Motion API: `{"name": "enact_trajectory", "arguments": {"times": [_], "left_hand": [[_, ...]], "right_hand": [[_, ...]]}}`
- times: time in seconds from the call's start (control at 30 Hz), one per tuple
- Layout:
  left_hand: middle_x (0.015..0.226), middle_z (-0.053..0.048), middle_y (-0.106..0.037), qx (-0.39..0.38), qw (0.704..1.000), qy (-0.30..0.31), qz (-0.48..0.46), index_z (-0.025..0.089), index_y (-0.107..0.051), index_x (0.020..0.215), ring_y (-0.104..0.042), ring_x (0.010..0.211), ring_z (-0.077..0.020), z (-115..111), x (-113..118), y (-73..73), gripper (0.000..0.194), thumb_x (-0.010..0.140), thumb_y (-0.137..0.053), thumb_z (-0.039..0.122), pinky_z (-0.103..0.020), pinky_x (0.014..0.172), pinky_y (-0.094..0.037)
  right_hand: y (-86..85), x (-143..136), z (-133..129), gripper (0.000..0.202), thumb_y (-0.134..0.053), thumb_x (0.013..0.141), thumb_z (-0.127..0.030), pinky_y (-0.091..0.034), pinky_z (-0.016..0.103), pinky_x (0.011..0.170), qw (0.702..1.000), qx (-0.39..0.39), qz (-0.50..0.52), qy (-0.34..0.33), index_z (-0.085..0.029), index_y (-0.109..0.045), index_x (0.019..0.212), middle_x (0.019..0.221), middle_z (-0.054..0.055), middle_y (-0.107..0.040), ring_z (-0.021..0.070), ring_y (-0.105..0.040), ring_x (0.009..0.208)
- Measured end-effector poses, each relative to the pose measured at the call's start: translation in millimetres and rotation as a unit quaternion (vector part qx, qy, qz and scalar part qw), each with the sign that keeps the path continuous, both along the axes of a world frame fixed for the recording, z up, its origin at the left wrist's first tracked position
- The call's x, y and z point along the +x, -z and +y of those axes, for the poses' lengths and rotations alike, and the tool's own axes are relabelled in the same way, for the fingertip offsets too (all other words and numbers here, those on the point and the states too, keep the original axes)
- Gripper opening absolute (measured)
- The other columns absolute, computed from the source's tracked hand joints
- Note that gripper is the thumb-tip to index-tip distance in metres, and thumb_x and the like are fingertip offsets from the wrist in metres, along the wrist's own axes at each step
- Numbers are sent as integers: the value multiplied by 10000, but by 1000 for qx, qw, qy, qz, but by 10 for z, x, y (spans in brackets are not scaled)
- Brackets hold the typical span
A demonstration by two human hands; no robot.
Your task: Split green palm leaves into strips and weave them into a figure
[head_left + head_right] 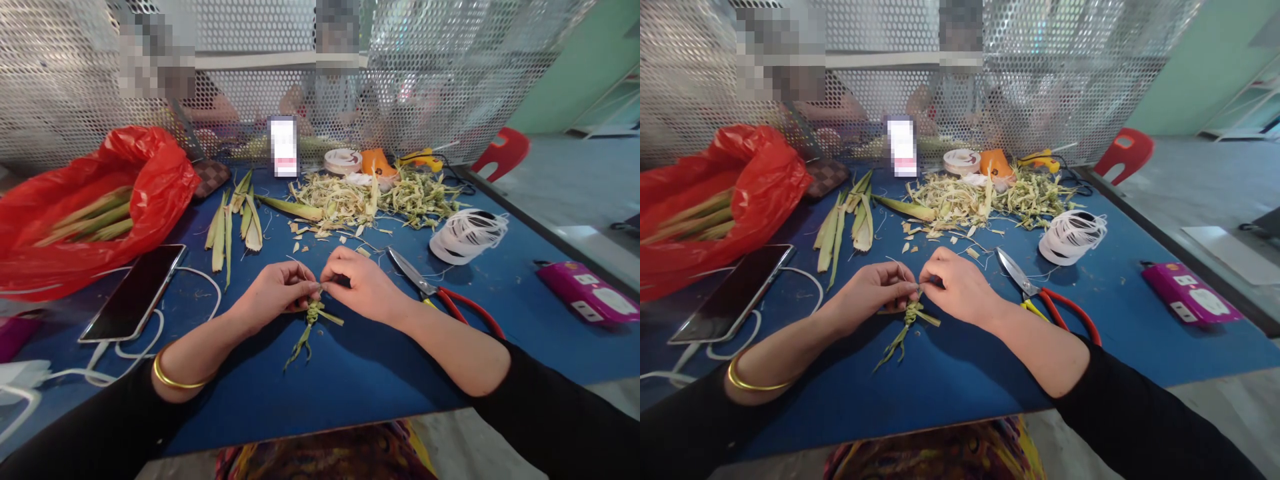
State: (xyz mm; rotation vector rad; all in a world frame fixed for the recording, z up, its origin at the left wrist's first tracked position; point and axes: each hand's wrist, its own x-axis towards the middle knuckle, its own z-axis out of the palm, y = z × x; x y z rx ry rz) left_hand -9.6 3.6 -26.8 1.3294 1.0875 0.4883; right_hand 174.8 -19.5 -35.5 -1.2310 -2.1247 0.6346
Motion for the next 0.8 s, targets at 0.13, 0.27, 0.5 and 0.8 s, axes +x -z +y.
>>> {"name": "enact_trajectory", "arguments": {"times": [0.13, 0.27, 0.5, 0.8], "left_hand": [[648, 1, -657, 11, 1000, -18, 13, 156, -590, 746, -531, 504, -75, 17, -12, -14, 172, 693, -688, 288, -180, 448, -379], [538, 36, -584, 22, 999, -31, 22, 153, -613, 741, -515, 489, -76, 30, -32, -11, 169, 664, -710, 268, -175, 441, -364], [534, 41, -561, 38, 999, -10, 14, 156, -618, 735, -488, 483, -75, 15, -42, -3, 165, 658, -707, 271, -183, 444, -353], [662, 10, -658, 234, 967, -3, 101, 167, -662, 714, -570, 593, -106, 11, -39, 59, 61, 705, -624, 215, -211, 578, -436]], "right_hand": [[-23, 5, -3, 80, -573, 797, -117, -397, 254, 664, 1000, 14, -2, 1, -170, -591, 739, 843, 12, -517, 107, -509, 706], [-45, 10, -16, 73, -585, 797, -127, -398, 253, 648, 1000, 10, 2, -23, -169, -601, 740, 839, 9, -522, 99, -508, 687], [-12, 6, 4, 132, -510, 849, -157, -472, 277, 688, 987, -93, 132, -18, -193, -578, 955, 976, 43, -615, 111, -593, 719], [127, -64, 33, 314, -420, 826, -25, -465, 267, 671, 994, -84, 64, -29, -184, -536, 1072, 915, 38, -684, 122, -628, 701]]}}
